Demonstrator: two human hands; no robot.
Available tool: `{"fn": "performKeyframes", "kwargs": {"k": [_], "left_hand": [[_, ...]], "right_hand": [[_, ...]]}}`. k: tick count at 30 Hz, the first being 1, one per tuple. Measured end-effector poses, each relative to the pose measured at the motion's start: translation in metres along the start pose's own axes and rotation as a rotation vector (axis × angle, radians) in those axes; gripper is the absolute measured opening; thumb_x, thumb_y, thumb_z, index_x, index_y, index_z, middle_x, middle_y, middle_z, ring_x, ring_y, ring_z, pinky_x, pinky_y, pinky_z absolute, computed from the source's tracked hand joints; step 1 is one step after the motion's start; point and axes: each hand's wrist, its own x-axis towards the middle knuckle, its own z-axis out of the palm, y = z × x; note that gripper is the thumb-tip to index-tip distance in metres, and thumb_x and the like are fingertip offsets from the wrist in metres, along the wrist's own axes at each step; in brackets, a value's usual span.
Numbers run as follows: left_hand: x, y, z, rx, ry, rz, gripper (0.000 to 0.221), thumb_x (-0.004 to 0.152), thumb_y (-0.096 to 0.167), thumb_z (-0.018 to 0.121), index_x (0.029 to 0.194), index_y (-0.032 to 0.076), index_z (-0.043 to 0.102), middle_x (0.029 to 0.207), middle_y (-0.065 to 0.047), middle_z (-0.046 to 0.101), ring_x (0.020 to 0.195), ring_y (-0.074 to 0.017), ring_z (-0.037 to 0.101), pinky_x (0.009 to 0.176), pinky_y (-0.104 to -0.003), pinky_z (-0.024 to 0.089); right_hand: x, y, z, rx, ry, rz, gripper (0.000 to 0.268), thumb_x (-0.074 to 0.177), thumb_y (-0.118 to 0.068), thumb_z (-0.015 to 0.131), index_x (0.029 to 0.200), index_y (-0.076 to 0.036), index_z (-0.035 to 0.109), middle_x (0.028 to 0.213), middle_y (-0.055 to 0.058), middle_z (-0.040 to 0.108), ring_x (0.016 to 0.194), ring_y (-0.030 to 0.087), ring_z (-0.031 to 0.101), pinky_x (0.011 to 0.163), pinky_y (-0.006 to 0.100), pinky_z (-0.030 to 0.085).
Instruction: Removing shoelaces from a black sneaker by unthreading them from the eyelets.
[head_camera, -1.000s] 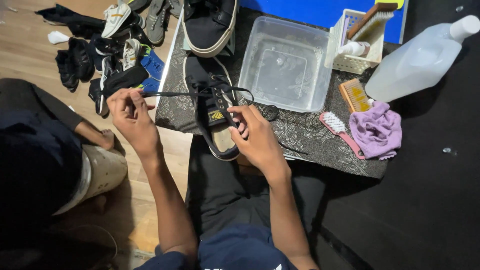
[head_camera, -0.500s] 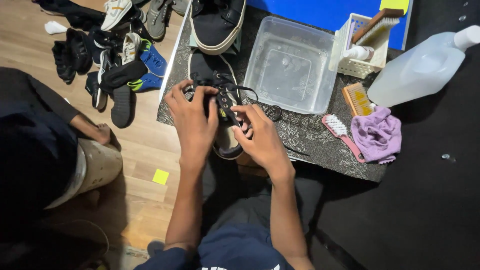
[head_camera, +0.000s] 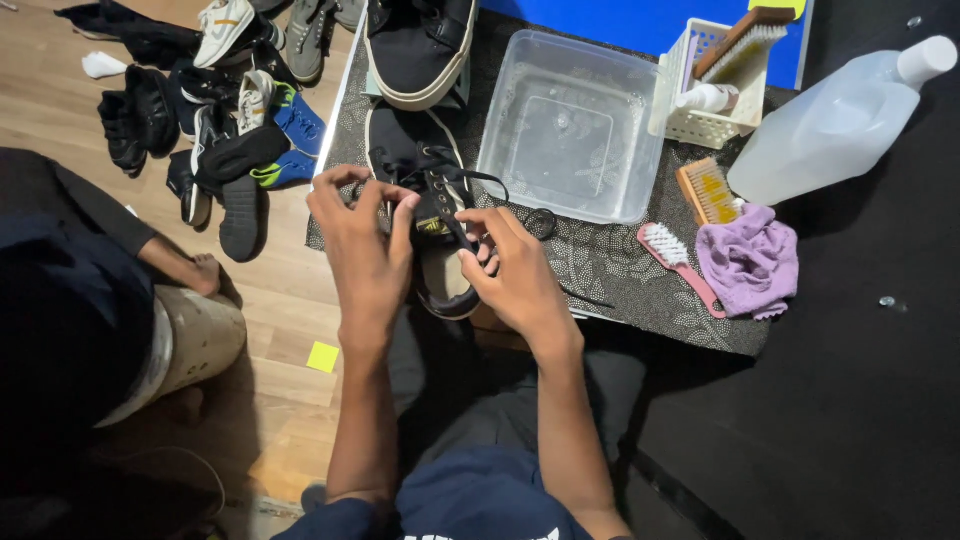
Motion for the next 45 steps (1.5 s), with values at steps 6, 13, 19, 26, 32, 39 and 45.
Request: {"fn": "performKeyframes", "kwargs": {"k": [6, 13, 19, 26, 32, 39, 45], "left_hand": [[-0.002, -0.011, -0.019, -0.091, 0.063, 0.088, 0.018, 0.103, 0.015, 0.072, 0.091, 0.007, 0.062, 0.111, -0.008, 0.045, 0.117, -0.0329, 0.05, 0.105, -0.046, 0.036], [0.001, -0.012, -0.023, -0.229, 0.154, 0.111, 0.016, 0.104, 0.006, 0.069, 0.092, -0.001, 0.061, 0.102, -0.013, 0.049, 0.109, -0.0344, 0.058, 0.1, -0.045, 0.046], [0.003, -0.013, -0.02, -0.388, 0.216, 0.121, 0.02, 0.108, 0.011, 0.064, 0.094, -0.003, 0.06, 0.099, -0.015, 0.06, 0.105, -0.0348, 0.068, 0.095, -0.043, 0.053], [0.004, -0.013, -0.007, -0.566, 0.318, 0.02, 0.022, 0.107, 0.014, 0.063, 0.096, -0.004, 0.058, 0.094, -0.02, 0.068, 0.093, -0.0316, 0.075, 0.079, -0.035, 0.059], [0.014, -0.09, 0.033, -0.944, 0.518, -0.315, 0.031, 0.107, 0.034, 0.052, 0.107, 0.004, 0.044, 0.083, -0.016, 0.071, 0.069, -0.0238, 0.075, 0.056, -0.029, 0.062], [0.012, -0.099, 0.006, -1.064, 0.497, -0.424, 0.01, 0.107, 0.008, 0.052, 0.115, 0.009, 0.047, 0.073, -0.001, 0.047, 0.061, -0.0163, 0.057, 0.05, -0.032, 0.057], [0.004, -0.004, -0.01, -0.836, 0.13, 0.017, 0.02, 0.106, 0.019, 0.061, 0.094, 0.003, 0.057, 0.067, -0.014, 0.064, 0.055, -0.0171, 0.053, 0.053, -0.026, 0.041]], "right_hand": [[-0.001, -0.005, -0.001, 0.0, 0.009, 0.007, 0.036, 0.09, -0.005, 0.068, 0.125, -0.009, 0.063, 0.095, 0.013, 0.063, 0.077, 0.024, 0.066, 0.064, 0.033, 0.061], [-0.001, -0.009, -0.004, 0.013, 0.006, 0.012, 0.037, 0.09, -0.005, 0.068, 0.126, -0.01, 0.063, 0.096, 0.014, 0.063, 0.078, 0.025, 0.066, 0.065, 0.035, 0.061], [-0.002, -0.006, -0.004, 0.029, -0.002, 0.024, 0.037, 0.091, -0.006, 0.068, 0.127, -0.011, 0.063, 0.096, 0.013, 0.063, 0.079, 0.024, 0.066, 0.066, 0.034, 0.061], [-0.001, -0.009, -0.006, 0.026, -0.015, 0.029, 0.037, 0.091, -0.005, 0.068, 0.127, -0.009, 0.063, 0.096, 0.015, 0.063, 0.079, 0.026, 0.067, 0.066, 0.036, 0.061], [0.001, -0.01, -0.007, 0.017, -0.02, 0.013, 0.036, 0.092, -0.005, 0.068, 0.127, -0.007, 0.063, 0.096, 0.015, 0.063, 0.079, 0.026, 0.067, 0.066, 0.036, 0.061], [0.0, -0.009, -0.006, -0.001, -0.039, 0.035, 0.036, 0.092, -0.006, 0.067, 0.128, -0.008, 0.063, 0.097, 0.016, 0.063, 0.08, 0.029, 0.068, 0.067, 0.036, 0.062], [0.0, -0.008, -0.004, 0.018, -0.046, 0.044, 0.037, 0.093, -0.007, 0.068, 0.129, -0.01, 0.062, 0.099, 0.016, 0.063, 0.082, 0.028, 0.067, 0.069, 0.036, 0.062]]}}
